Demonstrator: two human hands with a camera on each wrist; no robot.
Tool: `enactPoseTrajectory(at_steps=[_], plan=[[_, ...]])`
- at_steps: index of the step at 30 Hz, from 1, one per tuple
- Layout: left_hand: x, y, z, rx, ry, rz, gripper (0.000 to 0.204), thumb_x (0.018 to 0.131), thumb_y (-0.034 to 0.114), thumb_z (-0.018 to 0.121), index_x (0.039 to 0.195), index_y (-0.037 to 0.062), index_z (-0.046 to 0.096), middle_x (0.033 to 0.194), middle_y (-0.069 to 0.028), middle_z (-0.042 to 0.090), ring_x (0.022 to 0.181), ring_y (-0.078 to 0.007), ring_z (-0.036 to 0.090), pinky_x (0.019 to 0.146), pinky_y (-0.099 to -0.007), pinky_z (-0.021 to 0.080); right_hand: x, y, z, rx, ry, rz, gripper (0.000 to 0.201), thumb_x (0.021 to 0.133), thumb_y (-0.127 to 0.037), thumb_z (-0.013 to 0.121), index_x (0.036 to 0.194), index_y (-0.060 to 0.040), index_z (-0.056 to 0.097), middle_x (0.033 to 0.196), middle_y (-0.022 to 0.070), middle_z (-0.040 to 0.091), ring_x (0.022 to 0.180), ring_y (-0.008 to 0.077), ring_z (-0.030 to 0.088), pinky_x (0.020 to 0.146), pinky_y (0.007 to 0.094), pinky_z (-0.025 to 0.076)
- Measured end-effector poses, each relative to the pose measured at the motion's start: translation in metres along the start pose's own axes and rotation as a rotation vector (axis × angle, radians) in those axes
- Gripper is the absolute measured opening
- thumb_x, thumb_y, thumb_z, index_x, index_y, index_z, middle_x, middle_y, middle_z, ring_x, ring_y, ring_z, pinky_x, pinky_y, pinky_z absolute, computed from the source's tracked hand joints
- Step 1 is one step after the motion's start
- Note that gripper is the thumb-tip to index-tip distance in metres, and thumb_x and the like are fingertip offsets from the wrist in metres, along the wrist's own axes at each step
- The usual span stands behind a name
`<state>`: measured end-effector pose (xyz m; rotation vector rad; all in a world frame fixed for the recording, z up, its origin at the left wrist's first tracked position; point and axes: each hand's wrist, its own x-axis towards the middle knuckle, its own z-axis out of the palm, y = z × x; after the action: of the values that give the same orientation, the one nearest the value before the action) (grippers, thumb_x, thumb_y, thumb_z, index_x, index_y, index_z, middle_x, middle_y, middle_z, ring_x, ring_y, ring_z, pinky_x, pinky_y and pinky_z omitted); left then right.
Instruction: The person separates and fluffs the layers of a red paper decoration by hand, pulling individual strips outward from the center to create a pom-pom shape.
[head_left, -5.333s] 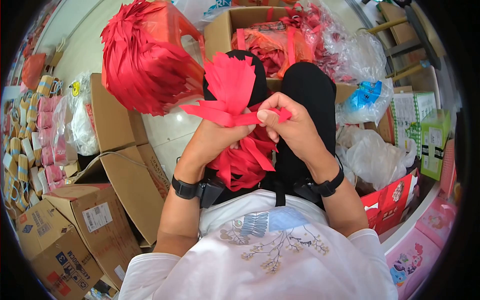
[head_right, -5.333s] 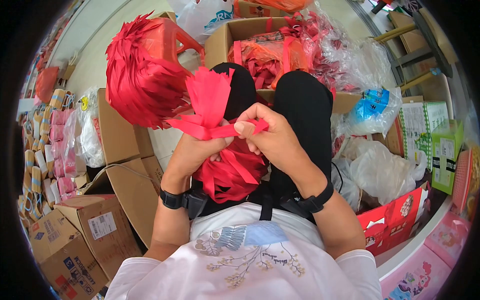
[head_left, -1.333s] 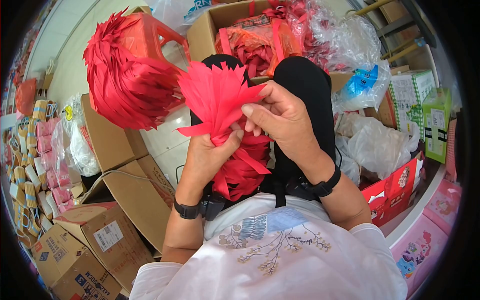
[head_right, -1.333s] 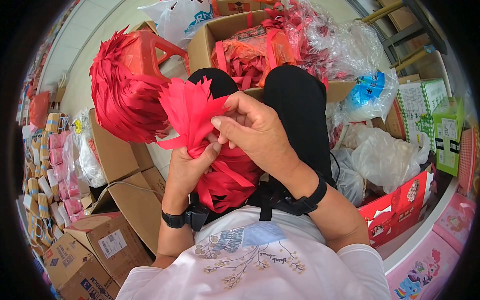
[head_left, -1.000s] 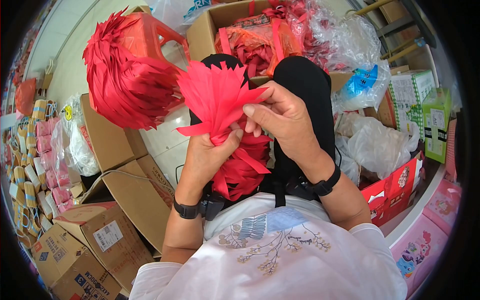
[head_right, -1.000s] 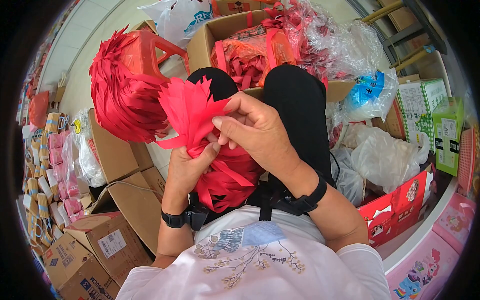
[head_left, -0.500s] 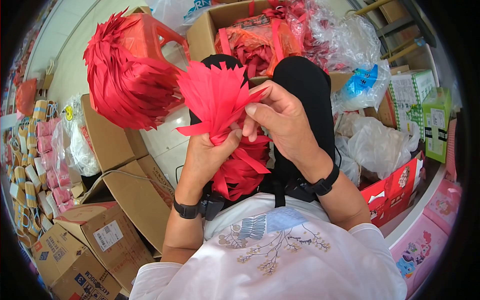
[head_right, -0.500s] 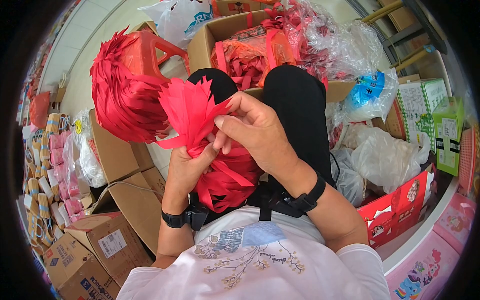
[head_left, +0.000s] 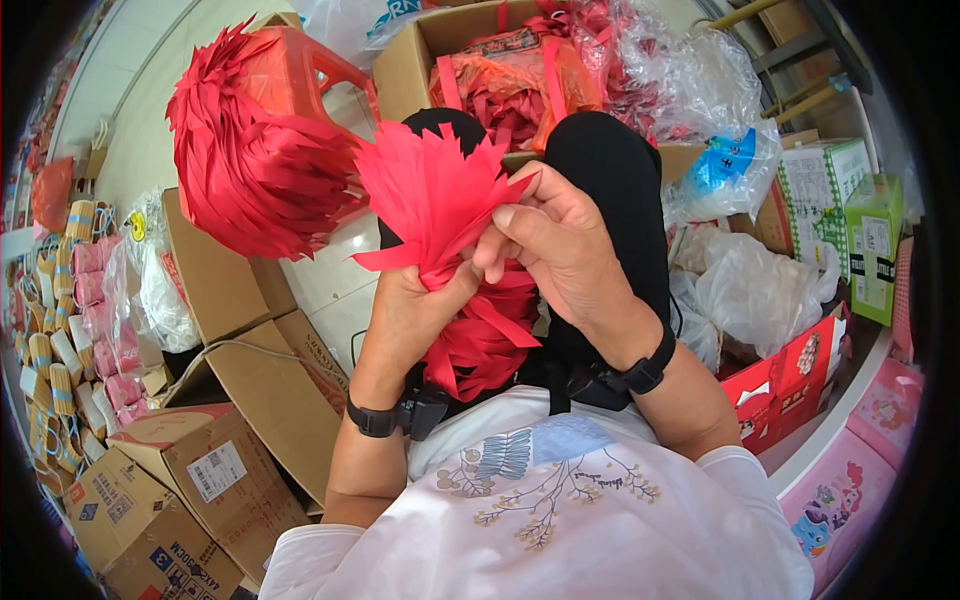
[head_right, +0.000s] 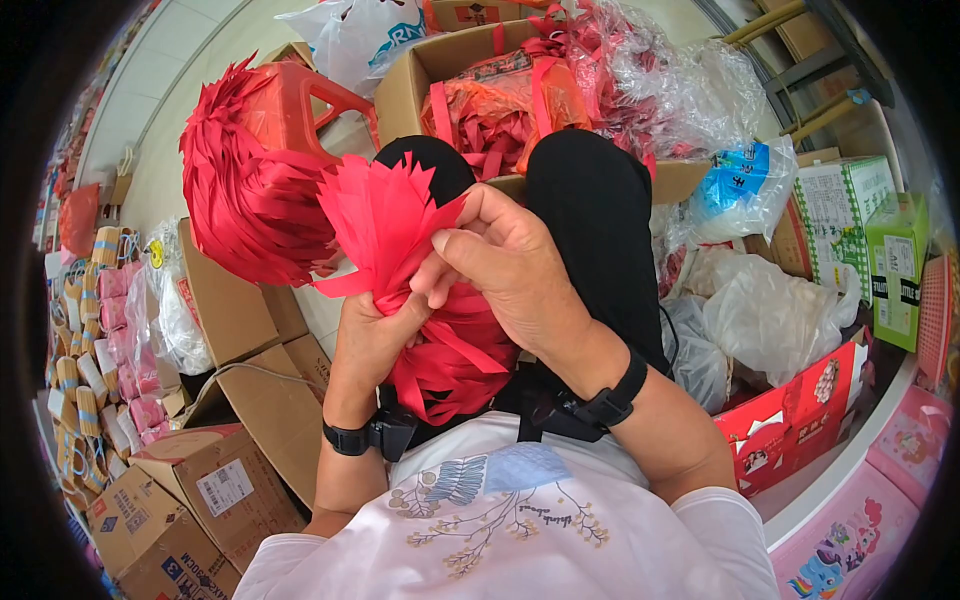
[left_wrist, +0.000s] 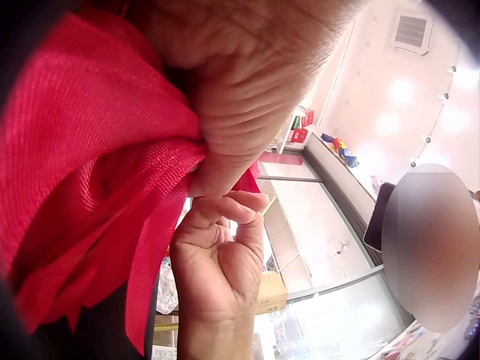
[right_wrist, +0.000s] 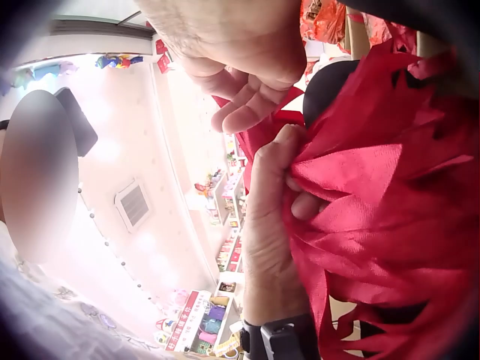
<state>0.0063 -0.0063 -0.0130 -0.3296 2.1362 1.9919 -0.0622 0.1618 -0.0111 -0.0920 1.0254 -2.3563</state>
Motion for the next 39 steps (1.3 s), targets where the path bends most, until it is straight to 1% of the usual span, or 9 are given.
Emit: enactPoseTrajectory(at_steps=[2,5,11,20,23,26,29,32,39], plan=[[-0.001,-0.001,-0.001,0.009,-0.005,-0.022,0.018,0.091,0.005,0.065,0.109,0.0027,0.065,0.094,0.0033,0.065,0.088,-0.0063,0.058,0.079,-0.0243,0.049,0.000,0.000,0.003,0.010,0.009,0.002,0.008,0.097,-0.002,0.052,0.105,-0.0007,0.053,0.092,0.0121,0.066,0.079,0.0184,0.070,0.069,0.0291,0.058],[0.000,0.000,-0.002,0.015,-0.007,-0.043,0.019,0.091,0.005,0.065,0.110,0.0026,0.064,0.094,0.0035,0.065,0.089,-0.0060,0.058,0.079,-0.0243,0.049,0.000,0.002,0.002,0.001,0.021,-0.018,0.020,0.096,-0.004,0.056,0.116,-0.0018,0.051,0.100,0.0135,0.066,0.084,0.0203,0.070,0.073,0.0320,0.059],[0.000,-0.002,-0.001,0.016,-0.001,-0.073,0.019,0.092,0.006,0.065,0.110,0.0027,0.064,0.094,0.0038,0.064,0.088,-0.0057,0.057,0.077,-0.0244,0.049,0.000,0.000,0.003,0.001,-0.014,0.022,0.024,0.097,-0.004,0.057,0.120,-0.0020,0.050,0.103,0.0130,0.067,0.089,0.0206,0.071,0.078,0.0319,0.059],[0.000,-0.002,-0.002,0.020,0.006,-0.044,0.022,0.092,0.007,0.065,0.114,0.0044,0.064,0.092,0.0051,0.063,0.084,-0.0047,0.056,0.074,-0.0232,0.048,0.001,0.003,0.006,-0.034,-0.020,0.006,0.018,0.099,-0.011,0.059,0.115,-0.0016,0.056,0.098,0.0119,0.069,0.089,0.0188,0.071,0.077,0.0308,0.058],[0.000,-0.002,-0.004,-0.030,0.005,-0.068,0.023,0.092,0.008,0.066,0.114,0.0046,0.064,0.091,0.0061,0.062,0.080,-0.0030,0.055,0.070,-0.0217,0.047,0.000,0.001,0.009,-0.018,-0.011,0.012,0.013,0.099,-0.013,0.060,0.106,-0.0014,0.058,0.093,0.0095,0.068,0.086,0.0170,0.070,0.076,0.0280,0.056],[0.000,-0.006,-0.005,-0.069,0.005,-0.048,0.020,0.092,0.009,0.066,0.112,0.0048,0.066,0.087,0.0060,0.063,0.072,-0.0019,0.055,0.062,-0.0206,0.046,0.001,0.002,0.010,-0.029,0.003,-0.003,0.013,0.099,-0.014,0.061,0.104,-0.0014,0.059,0.092,0.0091,0.068,0.082,0.0137,0.068,0.071,0.0250,0.055],[-0.001,0.000,-0.006,-0.077,-0.002,-0.104,0.016,0.092,0.011,0.067,0.107,0.0052,0.068,0.080,0.0053,0.064,0.065,-0.0027,0.055,0.056,-0.0209,0.045,0.000,0.003,0.001,-0.151,0.019,0.012,0.013,0.098,-0.014,0.063,0.103,-0.0027,0.061,0.089,0.0058,0.067,0.074,0.0085,0.063,0.066,0.0214,0.051],[-0.001,-0.006,-0.010,-0.091,0.001,-0.128,0.014,0.092,0.015,0.070,0.102,0.0061,0.069,0.074,0.0049,0.063,0.059,-0.0038,0.055,0.052,-0.0214,0.045,0.000,0.001,0.001,-0.341,0.123,0.001,0.011,0.097,-0.013,0.064,0.102,-0.0033,0.061,0.085,0.0014,0.064,0.068,0.0043,0.057,0.062,0.0197,0.048],[-0.001,-0.007,-0.017,-0.199,-0.038,-0.132,0.021,0.091,0.022,0.074,0.100,0.0044,0.069,0.072,0.0040,0.061,0.058,-0.0037,0.053,0.053,-0.0207,0.044,-0.002,0.013,-0.014,-0.566,0.105,0.040,0.010,0.094,-0.010,0.064,0.098,-0.0017,0.061,0.082,-0.0020,0.061,0.069,0.0027,0.056,0.061,0.0204,0.046]])
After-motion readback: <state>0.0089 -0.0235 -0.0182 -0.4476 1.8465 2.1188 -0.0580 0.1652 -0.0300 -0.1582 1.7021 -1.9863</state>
